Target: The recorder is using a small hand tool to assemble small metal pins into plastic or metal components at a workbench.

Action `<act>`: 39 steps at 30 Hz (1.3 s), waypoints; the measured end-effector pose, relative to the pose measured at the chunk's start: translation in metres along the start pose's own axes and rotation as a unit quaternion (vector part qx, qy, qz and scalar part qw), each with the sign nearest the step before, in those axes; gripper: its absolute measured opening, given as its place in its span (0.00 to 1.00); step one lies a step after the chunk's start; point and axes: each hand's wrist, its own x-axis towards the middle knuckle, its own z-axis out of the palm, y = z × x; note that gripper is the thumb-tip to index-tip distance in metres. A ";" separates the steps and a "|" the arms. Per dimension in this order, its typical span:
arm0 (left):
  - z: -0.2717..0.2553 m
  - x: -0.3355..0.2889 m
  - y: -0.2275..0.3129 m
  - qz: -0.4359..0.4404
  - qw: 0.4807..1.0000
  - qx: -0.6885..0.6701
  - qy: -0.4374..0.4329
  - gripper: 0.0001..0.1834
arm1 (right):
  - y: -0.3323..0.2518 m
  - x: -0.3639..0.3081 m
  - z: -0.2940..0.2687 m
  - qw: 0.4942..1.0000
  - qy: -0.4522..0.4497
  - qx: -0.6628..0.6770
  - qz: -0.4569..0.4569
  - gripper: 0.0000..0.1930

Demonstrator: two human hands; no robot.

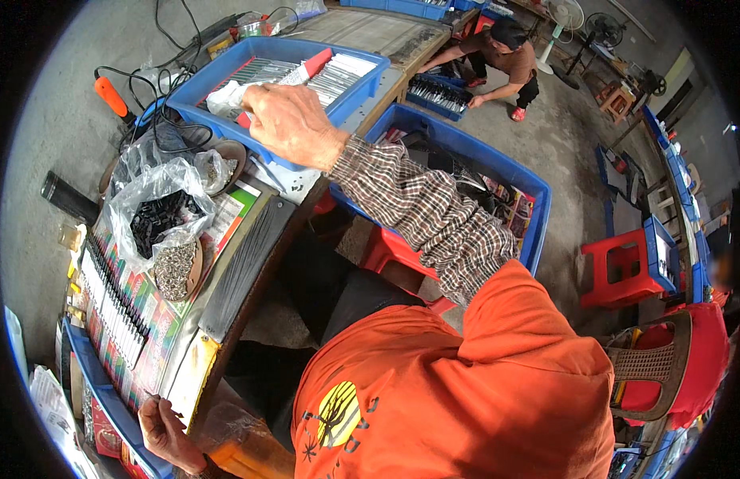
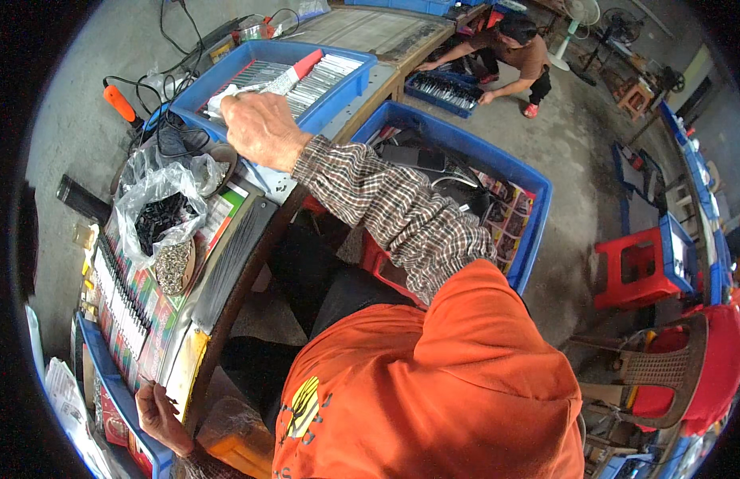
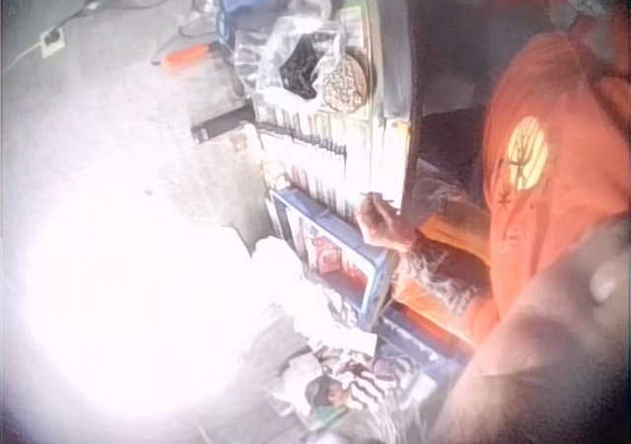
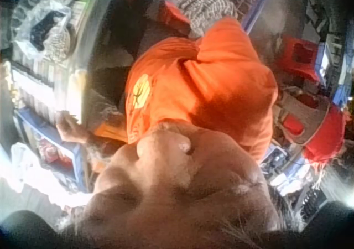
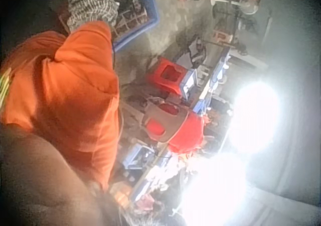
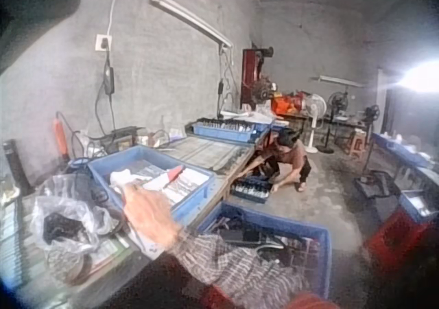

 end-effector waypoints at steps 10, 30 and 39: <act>0.055 -0.007 0.040 -0.043 0.989 -0.140 -0.006 0.07 | -0.047 -0.029 -0.014 0.956 -0.038 0.289 -0.022 0.06; 0.094 -0.009 0.081 -0.051 0.972 -0.210 -0.093 0.05 | -0.077 -0.058 -0.006 0.871 -0.169 0.461 0.004 0.06; 0.101 -0.012 0.070 -0.066 0.968 -0.223 -0.089 0.04 | -0.106 -0.090 0.003 0.854 -0.193 0.482 0.006 0.06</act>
